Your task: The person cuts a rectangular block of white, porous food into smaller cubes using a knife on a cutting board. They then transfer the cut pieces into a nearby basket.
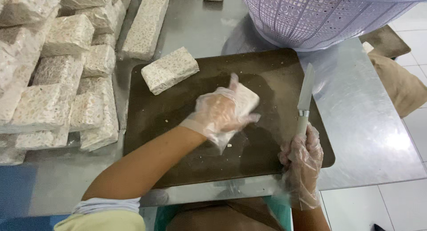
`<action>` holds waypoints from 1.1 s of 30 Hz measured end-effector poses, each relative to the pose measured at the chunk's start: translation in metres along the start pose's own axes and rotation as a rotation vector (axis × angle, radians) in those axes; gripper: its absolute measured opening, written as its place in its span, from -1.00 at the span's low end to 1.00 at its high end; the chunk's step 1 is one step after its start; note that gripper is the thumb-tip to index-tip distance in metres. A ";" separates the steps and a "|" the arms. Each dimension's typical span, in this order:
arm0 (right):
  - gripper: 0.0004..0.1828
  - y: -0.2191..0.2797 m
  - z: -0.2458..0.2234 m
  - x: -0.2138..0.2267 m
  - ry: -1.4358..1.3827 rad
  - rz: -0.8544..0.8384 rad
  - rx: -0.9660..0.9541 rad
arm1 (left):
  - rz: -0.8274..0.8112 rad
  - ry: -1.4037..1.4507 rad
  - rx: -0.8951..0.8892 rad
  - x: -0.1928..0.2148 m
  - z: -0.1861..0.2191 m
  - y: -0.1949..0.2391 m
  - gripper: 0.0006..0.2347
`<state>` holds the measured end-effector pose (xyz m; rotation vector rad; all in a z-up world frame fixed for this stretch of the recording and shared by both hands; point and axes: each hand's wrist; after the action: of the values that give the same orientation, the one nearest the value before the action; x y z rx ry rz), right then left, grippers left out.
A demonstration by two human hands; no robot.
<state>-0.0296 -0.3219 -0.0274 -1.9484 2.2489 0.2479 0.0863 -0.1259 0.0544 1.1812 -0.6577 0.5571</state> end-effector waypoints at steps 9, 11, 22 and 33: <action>-0.44 0.000 0.002 0.005 0.013 -0.051 0.011 | 0.515 -0.927 -0.560 -0.037 -0.066 -0.078 -0.32; -0.43 0.002 0.002 0.005 0.002 -0.063 0.025 | 0.518 -0.963 -0.544 -0.041 -0.070 -0.081 -0.39; -0.62 0.003 0.015 0.010 0.270 -0.222 -0.145 | 0.250 -0.428 0.014 -0.053 -0.097 0.046 -0.29; -0.36 0.027 -0.006 -0.041 0.901 -0.430 0.062 | 0.569 0.075 -0.126 -0.079 -0.115 0.088 -0.17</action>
<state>-0.0508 -0.2803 -0.0114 -2.7893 2.0608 -0.9060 -0.0105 0.0052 0.0276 0.8433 -0.9565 1.0162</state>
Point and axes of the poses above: each hand's wrist, its own y-axis away from the middle knuckle, its own x-axis out of the back of the hand, z = x × y, and after that the axes turned 15 degrees about -z, right-handed
